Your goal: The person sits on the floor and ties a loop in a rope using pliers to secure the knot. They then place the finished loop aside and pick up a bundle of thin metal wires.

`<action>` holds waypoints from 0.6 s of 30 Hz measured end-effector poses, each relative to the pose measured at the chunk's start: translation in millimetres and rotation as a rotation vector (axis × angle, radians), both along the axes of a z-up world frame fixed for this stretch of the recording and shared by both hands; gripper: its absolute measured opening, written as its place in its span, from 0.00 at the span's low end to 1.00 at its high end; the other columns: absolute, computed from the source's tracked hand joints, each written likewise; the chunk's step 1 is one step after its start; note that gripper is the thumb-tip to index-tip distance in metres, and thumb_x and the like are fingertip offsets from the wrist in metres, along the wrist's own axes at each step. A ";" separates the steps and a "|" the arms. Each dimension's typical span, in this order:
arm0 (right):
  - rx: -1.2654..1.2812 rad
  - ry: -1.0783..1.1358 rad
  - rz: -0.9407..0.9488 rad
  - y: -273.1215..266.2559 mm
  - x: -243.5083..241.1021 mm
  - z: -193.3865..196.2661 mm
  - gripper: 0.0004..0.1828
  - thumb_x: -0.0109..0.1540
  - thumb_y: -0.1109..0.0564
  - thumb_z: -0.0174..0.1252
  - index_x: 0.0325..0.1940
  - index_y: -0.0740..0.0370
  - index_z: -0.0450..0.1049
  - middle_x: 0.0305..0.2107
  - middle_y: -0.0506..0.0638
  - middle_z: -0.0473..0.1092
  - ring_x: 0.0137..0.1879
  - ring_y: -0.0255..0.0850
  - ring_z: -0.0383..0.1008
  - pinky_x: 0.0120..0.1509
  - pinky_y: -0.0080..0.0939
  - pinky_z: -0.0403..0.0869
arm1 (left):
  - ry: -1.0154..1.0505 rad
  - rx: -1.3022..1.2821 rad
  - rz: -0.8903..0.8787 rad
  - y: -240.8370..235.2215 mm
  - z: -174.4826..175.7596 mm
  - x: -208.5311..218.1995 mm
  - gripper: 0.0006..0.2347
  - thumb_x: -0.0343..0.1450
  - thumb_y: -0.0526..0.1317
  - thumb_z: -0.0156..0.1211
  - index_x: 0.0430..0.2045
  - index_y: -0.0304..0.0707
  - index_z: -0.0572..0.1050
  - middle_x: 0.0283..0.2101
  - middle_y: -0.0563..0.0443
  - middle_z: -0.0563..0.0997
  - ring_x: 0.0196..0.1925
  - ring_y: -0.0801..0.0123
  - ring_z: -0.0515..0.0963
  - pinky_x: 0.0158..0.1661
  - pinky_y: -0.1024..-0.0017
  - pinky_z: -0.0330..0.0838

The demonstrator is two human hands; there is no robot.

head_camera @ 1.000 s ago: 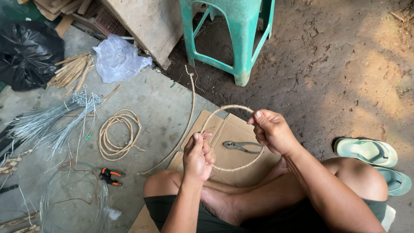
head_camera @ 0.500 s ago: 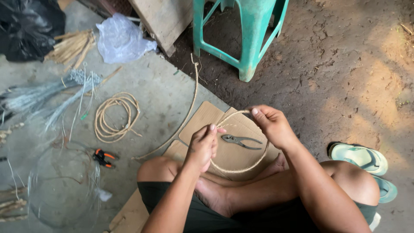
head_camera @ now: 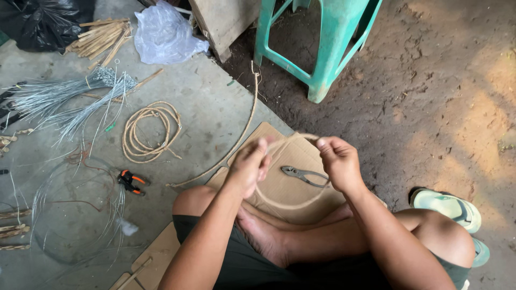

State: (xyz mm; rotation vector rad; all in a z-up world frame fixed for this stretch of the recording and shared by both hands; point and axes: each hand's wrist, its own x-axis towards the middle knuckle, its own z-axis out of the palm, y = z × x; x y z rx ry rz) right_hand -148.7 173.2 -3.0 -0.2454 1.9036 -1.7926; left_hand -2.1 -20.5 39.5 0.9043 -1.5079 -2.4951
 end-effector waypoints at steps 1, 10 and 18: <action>-0.160 -0.098 -0.045 -0.3 -1.9 0.3 0.11 0.70 0.52 0.56 0.41 0.60 0.77 0.21 0.44 0.62 0.23 0.31 0.53 0.25 0.34 0.56 | 0.046 0.088 0.077 0.3 -0.2 -1.4 0.14 0.77 0.50 0.47 0.44 0.44 0.76 0.22 0.59 0.70 0.20 0.79 0.64 0.23 0.80 0.60; -0.466 -0.444 0.012 23.0 -16.9 25.1 0.15 0.73 0.49 0.46 0.44 0.62 0.72 0.21 0.45 0.62 0.24 0.35 0.57 0.29 0.36 0.61 | 0.283 0.361 0.185 24.4 -34.8 -0.6 0.17 0.80 0.54 0.50 0.34 0.38 0.72 0.21 0.62 0.59 0.18 0.80 0.57 0.19 0.79 0.54; -0.474 -0.435 0.099 19.4 -17.6 23.2 0.10 0.71 0.52 0.50 0.50 0.58 0.73 0.20 0.44 0.61 0.23 0.33 0.55 0.28 0.38 0.64 | 0.314 0.111 0.194 12.8 -8.6 1.5 0.15 0.77 0.43 0.50 0.59 0.48 0.71 0.21 0.63 0.58 0.17 0.83 0.53 0.18 0.81 0.50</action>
